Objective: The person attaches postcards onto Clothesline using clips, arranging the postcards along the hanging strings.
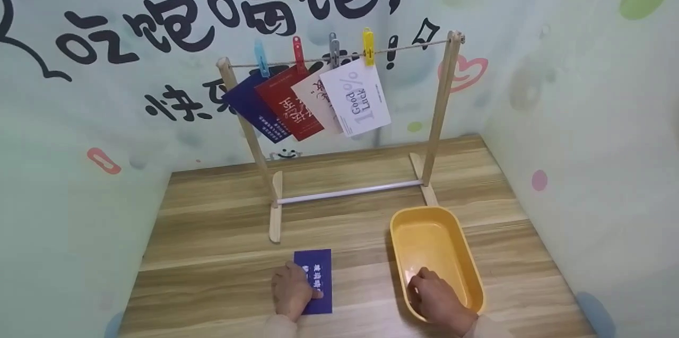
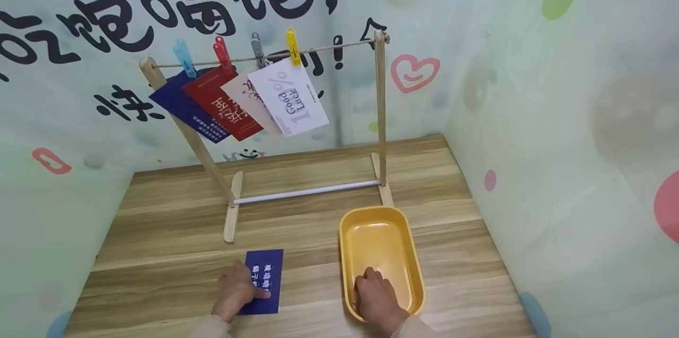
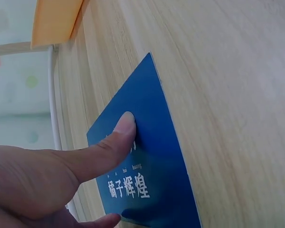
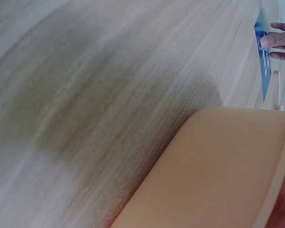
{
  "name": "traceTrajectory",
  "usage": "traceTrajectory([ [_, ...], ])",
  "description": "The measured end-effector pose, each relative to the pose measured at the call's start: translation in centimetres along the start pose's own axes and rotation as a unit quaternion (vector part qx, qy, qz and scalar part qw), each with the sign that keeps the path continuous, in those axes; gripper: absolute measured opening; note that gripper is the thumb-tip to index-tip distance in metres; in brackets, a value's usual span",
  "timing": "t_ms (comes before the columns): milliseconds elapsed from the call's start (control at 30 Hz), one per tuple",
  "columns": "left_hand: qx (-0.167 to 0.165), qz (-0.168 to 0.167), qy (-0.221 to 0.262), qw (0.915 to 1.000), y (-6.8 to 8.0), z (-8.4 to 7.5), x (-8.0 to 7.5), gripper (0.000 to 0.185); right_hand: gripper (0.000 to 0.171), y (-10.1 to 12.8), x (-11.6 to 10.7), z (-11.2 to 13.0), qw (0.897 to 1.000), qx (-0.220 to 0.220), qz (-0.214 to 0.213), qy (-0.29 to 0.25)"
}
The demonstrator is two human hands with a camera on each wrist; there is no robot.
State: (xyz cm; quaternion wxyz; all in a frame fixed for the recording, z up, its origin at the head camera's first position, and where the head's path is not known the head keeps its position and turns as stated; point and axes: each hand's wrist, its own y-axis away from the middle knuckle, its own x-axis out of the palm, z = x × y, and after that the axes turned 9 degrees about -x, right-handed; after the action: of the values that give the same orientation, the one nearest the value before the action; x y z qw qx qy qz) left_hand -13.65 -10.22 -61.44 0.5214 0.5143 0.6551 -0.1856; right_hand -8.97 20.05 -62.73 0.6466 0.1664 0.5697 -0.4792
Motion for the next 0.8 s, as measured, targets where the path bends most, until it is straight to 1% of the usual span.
traceTrajectory([
  [167, -0.027, 0.008, 0.012, 0.9995, -0.6, -0.1, -0.4, 0.082, 0.017, -0.1, -0.2, 0.2, 1.000, 0.016, 0.013, -0.015],
  [233, -0.031, 0.013, 0.012, 0.9994, -0.8, 0.0, -0.6, 0.082, 0.017, -0.2, -0.2, 0.1, 0.999, 0.022, 0.017, -0.020],
  [433, -0.020, 0.032, 0.015, 0.9992, -1.5, 0.8, -1.0, 0.081, 0.017, -0.1, -0.2, 0.0, 0.999, 0.029, 0.022, -0.028],
  [600, -0.006, 0.051, 0.006, 0.9987, -1.7, 1.2, -1.2, 0.079, 0.015, 0.0, -0.3, 0.0, 0.997, 0.046, 0.038, -0.051],
  [667, -0.003, 0.051, 0.008, 0.9987, -1.7, 1.3, -1.2, 0.079, 0.014, 0.1, -0.2, 0.0, 0.996, 0.052, 0.042, -0.058],
  [800, 0.001, 0.036, 0.024, 0.9991, -1.6, 1.4, -1.1, 0.081, 0.013, 0.2, -0.1, -0.1, 0.995, 0.053, 0.033, -0.073],
])
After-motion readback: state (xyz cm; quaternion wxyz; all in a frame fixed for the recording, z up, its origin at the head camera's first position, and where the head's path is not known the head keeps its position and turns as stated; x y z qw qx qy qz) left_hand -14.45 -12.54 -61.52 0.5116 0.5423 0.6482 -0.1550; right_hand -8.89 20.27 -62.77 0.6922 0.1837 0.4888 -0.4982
